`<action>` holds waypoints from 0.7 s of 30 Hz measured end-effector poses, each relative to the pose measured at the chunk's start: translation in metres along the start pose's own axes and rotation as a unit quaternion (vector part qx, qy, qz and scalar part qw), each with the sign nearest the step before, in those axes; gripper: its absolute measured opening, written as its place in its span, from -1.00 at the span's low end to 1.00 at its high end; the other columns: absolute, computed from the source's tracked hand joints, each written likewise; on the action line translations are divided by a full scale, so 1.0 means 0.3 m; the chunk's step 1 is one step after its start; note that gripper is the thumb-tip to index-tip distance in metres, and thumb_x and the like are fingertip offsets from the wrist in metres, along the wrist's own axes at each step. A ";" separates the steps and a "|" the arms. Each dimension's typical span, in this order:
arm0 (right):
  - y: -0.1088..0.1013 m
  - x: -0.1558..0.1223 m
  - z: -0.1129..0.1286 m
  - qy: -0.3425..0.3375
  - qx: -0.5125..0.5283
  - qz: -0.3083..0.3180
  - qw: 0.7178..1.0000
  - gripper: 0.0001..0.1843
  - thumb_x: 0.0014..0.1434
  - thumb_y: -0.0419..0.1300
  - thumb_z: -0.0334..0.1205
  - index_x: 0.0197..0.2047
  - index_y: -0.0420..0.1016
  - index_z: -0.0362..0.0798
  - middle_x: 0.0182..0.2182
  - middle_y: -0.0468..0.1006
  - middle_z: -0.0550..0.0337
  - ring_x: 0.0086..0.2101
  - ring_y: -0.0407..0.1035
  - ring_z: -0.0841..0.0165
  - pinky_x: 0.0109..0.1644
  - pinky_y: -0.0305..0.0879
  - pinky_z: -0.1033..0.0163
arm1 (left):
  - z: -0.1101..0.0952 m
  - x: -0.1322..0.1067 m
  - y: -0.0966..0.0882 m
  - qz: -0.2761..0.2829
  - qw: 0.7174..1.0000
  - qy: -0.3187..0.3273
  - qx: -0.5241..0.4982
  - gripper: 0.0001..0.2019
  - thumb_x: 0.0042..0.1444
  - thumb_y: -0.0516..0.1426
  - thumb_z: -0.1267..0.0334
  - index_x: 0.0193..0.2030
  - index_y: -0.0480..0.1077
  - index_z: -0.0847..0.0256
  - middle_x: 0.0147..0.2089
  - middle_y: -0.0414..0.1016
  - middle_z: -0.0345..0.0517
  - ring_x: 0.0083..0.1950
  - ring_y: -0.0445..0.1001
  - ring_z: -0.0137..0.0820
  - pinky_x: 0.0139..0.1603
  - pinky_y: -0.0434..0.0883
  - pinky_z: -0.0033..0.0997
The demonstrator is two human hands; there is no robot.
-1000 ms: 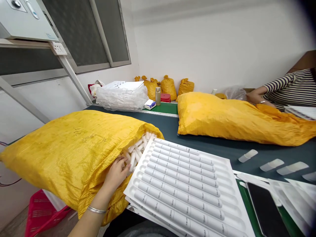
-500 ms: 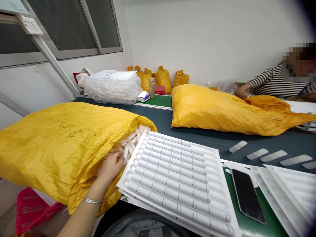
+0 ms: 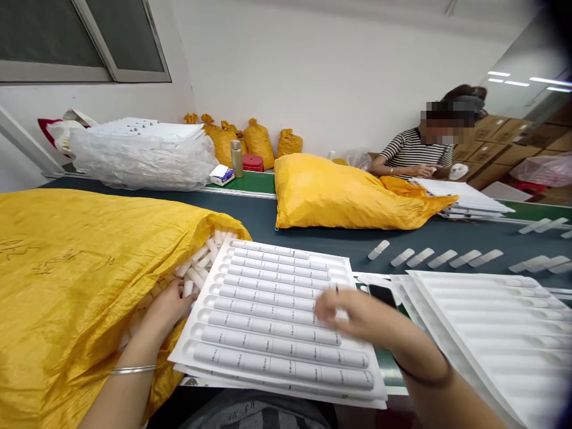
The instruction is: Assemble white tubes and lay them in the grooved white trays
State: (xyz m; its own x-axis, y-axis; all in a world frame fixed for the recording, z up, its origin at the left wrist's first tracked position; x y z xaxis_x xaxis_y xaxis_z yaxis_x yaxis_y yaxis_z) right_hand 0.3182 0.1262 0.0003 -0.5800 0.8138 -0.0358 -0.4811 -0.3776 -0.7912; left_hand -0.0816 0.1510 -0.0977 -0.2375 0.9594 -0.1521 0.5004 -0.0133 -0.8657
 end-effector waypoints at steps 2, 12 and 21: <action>-0.026 0.025 -0.122 0.098 -0.049 -0.029 0.994 -0.71 0.30 0.12 -0.15 0.03 0.41 -0.08 0.01 0.44 0.04 -0.08 0.40 0.28 -0.01 0.39 0.06 | -0.022 -0.015 -0.017 -0.001 1.000 -0.005 0.002 -0.59 0.00 0.15 0.06 -0.09 0.43 0.33 -0.19 0.59 0.19 -0.18 0.55 -0.01 -0.26 0.40 -0.22; -0.084 0.013 -0.279 0.280 -0.166 -0.124 0.937 -0.77 0.07 0.19 -0.39 -0.17 0.50 -0.20 -0.21 0.53 -0.08 -0.18 0.43 0.16 -0.12 0.30 0.18 | -0.350 -0.238 -0.159 -0.102 0.925 0.260 -0.256 -0.71 0.12 0.18 0.14 -0.04 0.46 0.15 -0.01 0.54 -0.05 0.06 0.47 -0.22 0.13 0.37 -0.22; 0.082 -0.041 0.244 -0.070 0.157 -0.227 0.959 -0.69 0.30 0.07 -0.25 0.10 0.38 0.03 -0.14 0.49 0.08 -0.15 0.41 0.32 -0.08 0.39 0.19 | -0.667 -0.449 -0.096 -0.074 0.858 0.500 -0.093 -0.63 0.24 0.07 0.33 0.18 0.34 0.08 -0.09 0.45 -0.02 -0.07 0.44 -0.33 -0.07 0.45 -0.30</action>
State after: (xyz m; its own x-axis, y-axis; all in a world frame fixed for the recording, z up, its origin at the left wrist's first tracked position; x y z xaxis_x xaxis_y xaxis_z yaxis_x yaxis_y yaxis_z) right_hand 0.2654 0.0746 0.0258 -0.3358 0.8671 0.3679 -0.8664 -0.1311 -0.4819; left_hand 0.1027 0.0786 0.0431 0.4763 0.7091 0.5199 0.6734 0.0860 -0.7342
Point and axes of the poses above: each hand's wrist, its own x-axis towards the middle knuckle, its own y-axis out of the palm, z = x × y, the point moved 10 cm from there along x, towards the middle knuckle
